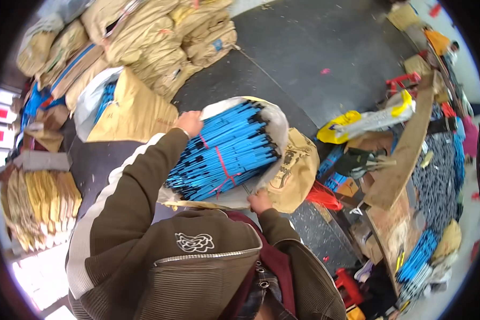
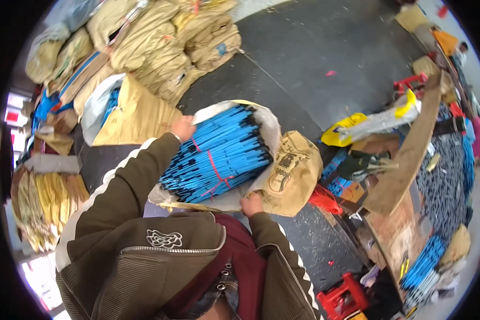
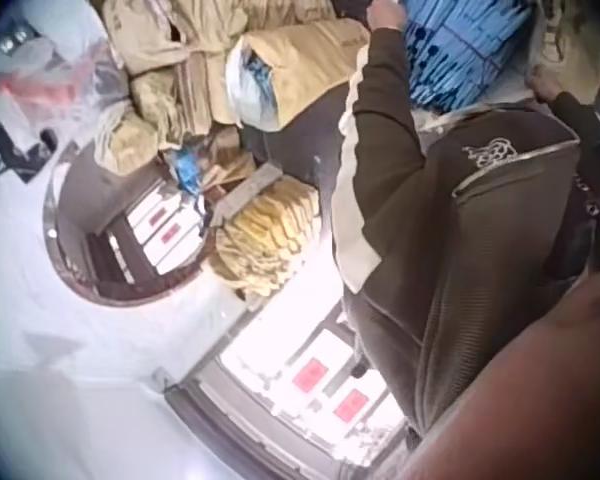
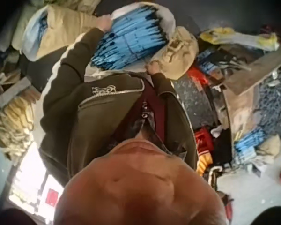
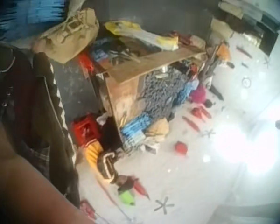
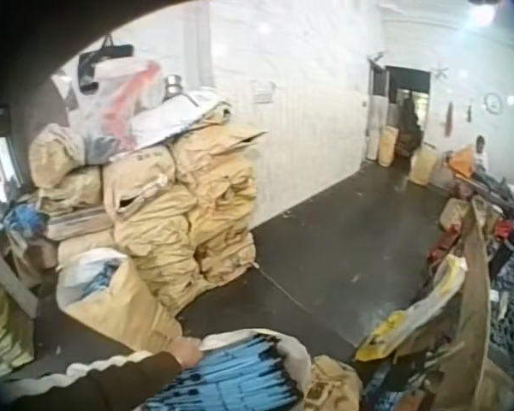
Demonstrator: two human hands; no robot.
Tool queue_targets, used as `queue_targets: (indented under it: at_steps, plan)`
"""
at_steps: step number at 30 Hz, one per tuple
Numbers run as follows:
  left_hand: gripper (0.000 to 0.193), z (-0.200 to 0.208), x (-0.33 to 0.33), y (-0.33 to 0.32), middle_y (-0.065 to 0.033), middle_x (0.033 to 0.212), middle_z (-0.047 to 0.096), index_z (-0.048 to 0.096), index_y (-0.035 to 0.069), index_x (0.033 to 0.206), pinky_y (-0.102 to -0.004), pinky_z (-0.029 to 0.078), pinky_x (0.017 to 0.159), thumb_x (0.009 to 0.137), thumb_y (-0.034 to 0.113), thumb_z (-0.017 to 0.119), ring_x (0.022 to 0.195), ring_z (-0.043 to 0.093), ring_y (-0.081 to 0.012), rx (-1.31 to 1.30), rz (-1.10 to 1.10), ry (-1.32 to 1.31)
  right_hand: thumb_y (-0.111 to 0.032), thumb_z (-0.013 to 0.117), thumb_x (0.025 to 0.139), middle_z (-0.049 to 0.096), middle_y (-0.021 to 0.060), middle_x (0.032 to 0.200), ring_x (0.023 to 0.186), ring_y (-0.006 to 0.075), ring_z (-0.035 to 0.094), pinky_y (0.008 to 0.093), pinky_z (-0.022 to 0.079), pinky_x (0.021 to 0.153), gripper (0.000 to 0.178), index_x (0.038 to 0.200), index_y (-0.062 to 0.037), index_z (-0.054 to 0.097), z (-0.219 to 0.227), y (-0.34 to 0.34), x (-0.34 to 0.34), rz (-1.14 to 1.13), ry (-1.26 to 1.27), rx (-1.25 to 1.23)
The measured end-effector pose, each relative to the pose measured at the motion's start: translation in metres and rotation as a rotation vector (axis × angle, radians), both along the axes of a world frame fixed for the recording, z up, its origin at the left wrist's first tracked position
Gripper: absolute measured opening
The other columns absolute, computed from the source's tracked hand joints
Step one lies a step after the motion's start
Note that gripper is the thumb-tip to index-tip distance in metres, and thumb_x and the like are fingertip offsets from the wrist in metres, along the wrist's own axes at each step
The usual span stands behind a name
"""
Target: The person bundles blue plastic rods and places them into a paper bag.
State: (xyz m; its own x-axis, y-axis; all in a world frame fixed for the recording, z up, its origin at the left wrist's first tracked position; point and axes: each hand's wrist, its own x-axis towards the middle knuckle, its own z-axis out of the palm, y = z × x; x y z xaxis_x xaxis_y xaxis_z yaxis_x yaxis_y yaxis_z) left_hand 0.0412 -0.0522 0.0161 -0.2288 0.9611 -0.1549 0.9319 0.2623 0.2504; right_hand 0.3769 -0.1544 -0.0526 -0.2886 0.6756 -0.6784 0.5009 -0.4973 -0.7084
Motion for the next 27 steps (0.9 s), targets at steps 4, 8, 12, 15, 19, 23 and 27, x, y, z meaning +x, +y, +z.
queue_targets:
  at_steps: [4, 8, 12, 15, 19, 23, 27]
  plan:
    - [0.020, 0.034, 0.046, -0.010, -0.0164, 0.081, 0.061, 0.062, 0.009, 0.086, -0.0458, 0.046, 0.072, 0.070, 0.014, 0.051, 0.078, 0.058, -0.0373, -0.025, 0.009, -0.008, -0.014, 0.058, 0.067, 0.054, 0.0127, 0.063, 0.048, 0.0194, 0.052, 0.0337, 0.042, 0.042, 0.023, 0.074, 0.0069, 0.051, 0.012, -0.031, 0.023, -0.057, 0.080, -0.161]
    - [0.020, 0.048, 0.079, -0.007, -0.0161, 0.078, 0.061, 0.062, 0.010, 0.085, -0.0462, 0.046, 0.071, 0.071, 0.014, 0.049, 0.076, 0.058, -0.0373, -0.009, -0.063, -0.067, -0.015, 0.059, 0.067, 0.055, 0.0140, 0.062, 0.050, 0.0196, 0.053, 0.0341, 0.043, 0.044, 0.025, 0.074, 0.0073, 0.051, -0.016, -0.051, 0.030, -0.017, 0.021, 0.167]
    - [0.018, 0.055, 0.076, 0.009, -0.0166, 0.077, 0.061, 0.061, 0.010, 0.082, -0.0466, 0.046, 0.069, 0.072, 0.014, 0.047, 0.074, 0.058, -0.0368, 0.105, -0.142, -0.008, -0.018, 0.060, 0.067, 0.055, 0.0148, 0.062, 0.051, 0.0191, 0.053, 0.0347, 0.043, 0.046, 0.027, 0.074, 0.0068, 0.052, -0.029, -0.045, 0.024, -0.057, 0.114, 0.174]
    - [0.015, 0.050, 0.030, 0.044, -0.0183, 0.074, 0.060, 0.059, 0.009, 0.079, -0.0470, 0.046, 0.067, 0.072, 0.015, 0.046, 0.071, 0.058, -0.0368, 0.295, -0.166, 0.076, -0.017, 0.057, 0.072, 0.056, 0.0109, 0.065, 0.054, 0.0177, 0.054, 0.0336, 0.041, 0.044, 0.023, 0.077, 0.0053, 0.053, -0.021, -0.004, 0.011, -0.105, 0.149, 0.376]
    - [0.018, 0.087, -0.015, 0.085, -0.0205, 0.069, 0.058, 0.060, 0.008, 0.083, -0.0472, 0.045, 0.064, 0.070, 0.015, 0.048, 0.069, 0.057, -0.0386, 0.349, -0.078, 0.061, -0.015, 0.054, 0.075, 0.058, 0.0091, 0.069, 0.055, 0.0167, 0.054, 0.0320, 0.040, 0.043, 0.020, 0.083, 0.0039, 0.055, 0.044, 0.076, -0.014, -0.244, 0.352, 0.275]
    - [0.022, 0.116, -0.026, 0.151, -0.0218, 0.072, 0.058, 0.059, 0.006, 0.088, -0.0470, 0.044, 0.066, 0.070, 0.015, 0.050, 0.072, 0.056, -0.0393, 0.398, -0.121, -0.036, -0.014, 0.053, 0.075, 0.058, 0.0078, 0.068, 0.054, 0.0177, 0.053, 0.0313, 0.041, 0.045, 0.019, 0.084, 0.0026, 0.056, 0.027, 0.163, -0.056, -0.135, 0.160, 0.467]
    - [0.027, 0.070, -0.063, 0.267, -0.0227, 0.081, 0.058, 0.057, 0.004, 0.093, -0.0466, 0.043, 0.069, 0.070, 0.016, 0.050, 0.078, 0.055, -0.0393, 0.347, -0.316, -0.066, -0.012, 0.053, 0.074, 0.059, 0.0089, 0.069, 0.056, 0.0221, 0.054, 0.0336, 0.043, 0.050, 0.020, 0.086, 0.0026, 0.056, -0.051, 0.258, -0.120, -0.131, 0.100, 0.928]
